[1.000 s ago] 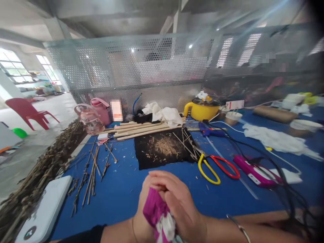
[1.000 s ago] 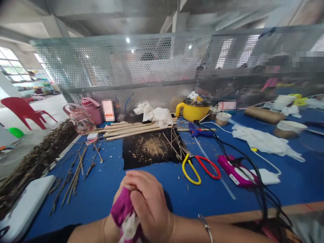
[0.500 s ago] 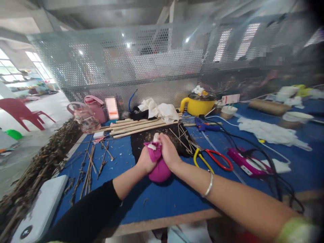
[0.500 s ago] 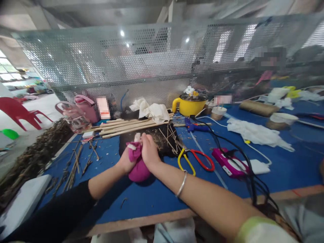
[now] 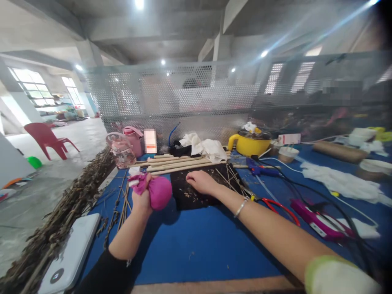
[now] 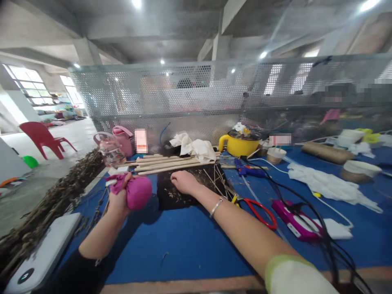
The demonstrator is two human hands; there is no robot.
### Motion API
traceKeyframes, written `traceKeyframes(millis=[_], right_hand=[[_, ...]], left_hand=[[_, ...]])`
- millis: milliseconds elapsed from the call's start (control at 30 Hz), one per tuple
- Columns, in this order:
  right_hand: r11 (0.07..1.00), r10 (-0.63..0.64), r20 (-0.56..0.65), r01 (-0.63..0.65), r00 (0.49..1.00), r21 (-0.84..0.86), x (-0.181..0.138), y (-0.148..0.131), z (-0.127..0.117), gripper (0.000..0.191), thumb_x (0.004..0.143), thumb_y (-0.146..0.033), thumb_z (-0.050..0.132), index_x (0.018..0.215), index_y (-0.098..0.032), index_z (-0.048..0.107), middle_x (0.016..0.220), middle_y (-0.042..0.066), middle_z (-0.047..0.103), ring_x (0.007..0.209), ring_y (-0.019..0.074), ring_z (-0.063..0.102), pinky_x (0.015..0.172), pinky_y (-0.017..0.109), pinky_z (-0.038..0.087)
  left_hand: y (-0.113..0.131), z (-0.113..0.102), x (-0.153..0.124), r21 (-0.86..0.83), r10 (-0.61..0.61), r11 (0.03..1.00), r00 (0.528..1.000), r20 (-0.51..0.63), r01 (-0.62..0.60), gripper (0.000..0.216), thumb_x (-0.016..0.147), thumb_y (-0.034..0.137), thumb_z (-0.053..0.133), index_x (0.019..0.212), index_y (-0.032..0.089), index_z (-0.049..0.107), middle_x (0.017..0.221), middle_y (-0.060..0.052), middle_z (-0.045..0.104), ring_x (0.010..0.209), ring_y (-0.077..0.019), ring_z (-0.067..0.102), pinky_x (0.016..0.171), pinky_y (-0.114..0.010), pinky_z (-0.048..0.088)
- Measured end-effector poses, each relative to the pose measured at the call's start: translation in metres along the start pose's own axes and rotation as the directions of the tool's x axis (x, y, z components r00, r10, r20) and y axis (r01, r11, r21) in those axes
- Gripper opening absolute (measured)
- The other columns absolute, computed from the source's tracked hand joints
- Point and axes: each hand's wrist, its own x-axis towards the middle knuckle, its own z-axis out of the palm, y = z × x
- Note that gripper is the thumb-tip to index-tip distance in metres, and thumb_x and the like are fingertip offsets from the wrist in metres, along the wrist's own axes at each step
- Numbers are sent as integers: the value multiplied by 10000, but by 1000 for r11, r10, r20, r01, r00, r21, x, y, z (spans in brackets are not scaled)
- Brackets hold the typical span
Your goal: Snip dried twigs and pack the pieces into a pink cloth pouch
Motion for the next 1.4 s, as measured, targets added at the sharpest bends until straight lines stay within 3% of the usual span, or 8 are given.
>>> traceKeyframes(millis=[133,267,533,733,867,1100,1233,1400], right_hand=[[983,160,87,-151,983,-103,53,-2,14,372,853,-383,402,964,-127,648,1080,164,613,958,244,589,759,314,427],[970,217,87,-205,972,-127,69,-4,32,542,856,-495,329,1104,-86,584,1220,226,504,1019,296,558,774,370,432],[976,193,32,-188,981,-114,59,39,1,330,859,-398,389,903,-192,643,1005,71,655,946,193,586,773,262,408],[841,504,-18,-496,863,-216,16,103,-35,436,723,-381,575,1061,-106,566,1057,194,619,929,290,598,704,340,437],[802,560,-10,-545,828,-244,-45,128,-47,417,758,-456,511,990,-115,571,983,188,637,900,293,607,674,336,431],[727,667,11,-647,745,-229,-160,109,-17,378,740,-454,513,1016,-196,524,984,139,636,842,304,620,600,341,403],[721,686,-33,-685,727,-102,-171,100,-11,468,720,-413,514,1130,-194,461,1010,131,634,843,285,622,607,318,398],[673,739,-90,-737,667,62,-179,95,-17,602,665,-414,544,1202,-186,396,982,114,645,752,254,636,599,296,411]], left_hand=[[-7,7,-20,64,-96,994,990,100,90,280,610,376,682,692,120,604,682,-39,639,676,-169,615,694,-291,479],[-9,10,-31,84,-52,996,977,209,35,279,641,384,673,716,131,580,743,-44,643,748,-173,618,733,-286,471],[-4,13,-44,222,-80,975,940,333,4,300,680,445,637,707,148,605,755,-49,633,771,-175,604,720,-279,470],[-10,13,-46,269,-37,960,913,406,-81,304,700,465,617,726,163,614,786,-50,631,783,-178,593,725,-287,473],[-14,11,-44,333,-12,932,908,419,-142,298,708,463,611,739,167,623,793,-54,637,786,-187,595,738,-298,470],[-22,5,-40,371,3,905,873,487,-210,239,768,398,569,800,171,636,839,-51,632,838,-180,588,837,-312,434],[-20,4,-41,390,-11,896,869,496,-211,263,744,420,589,740,162,633,776,-50,626,782,-184,590,813,-322,439],[-23,7,-42,299,-7,947,922,387,-118,268,672,399,665,729,138,644,741,-51,620,749,-186,597,806,-338,455]])
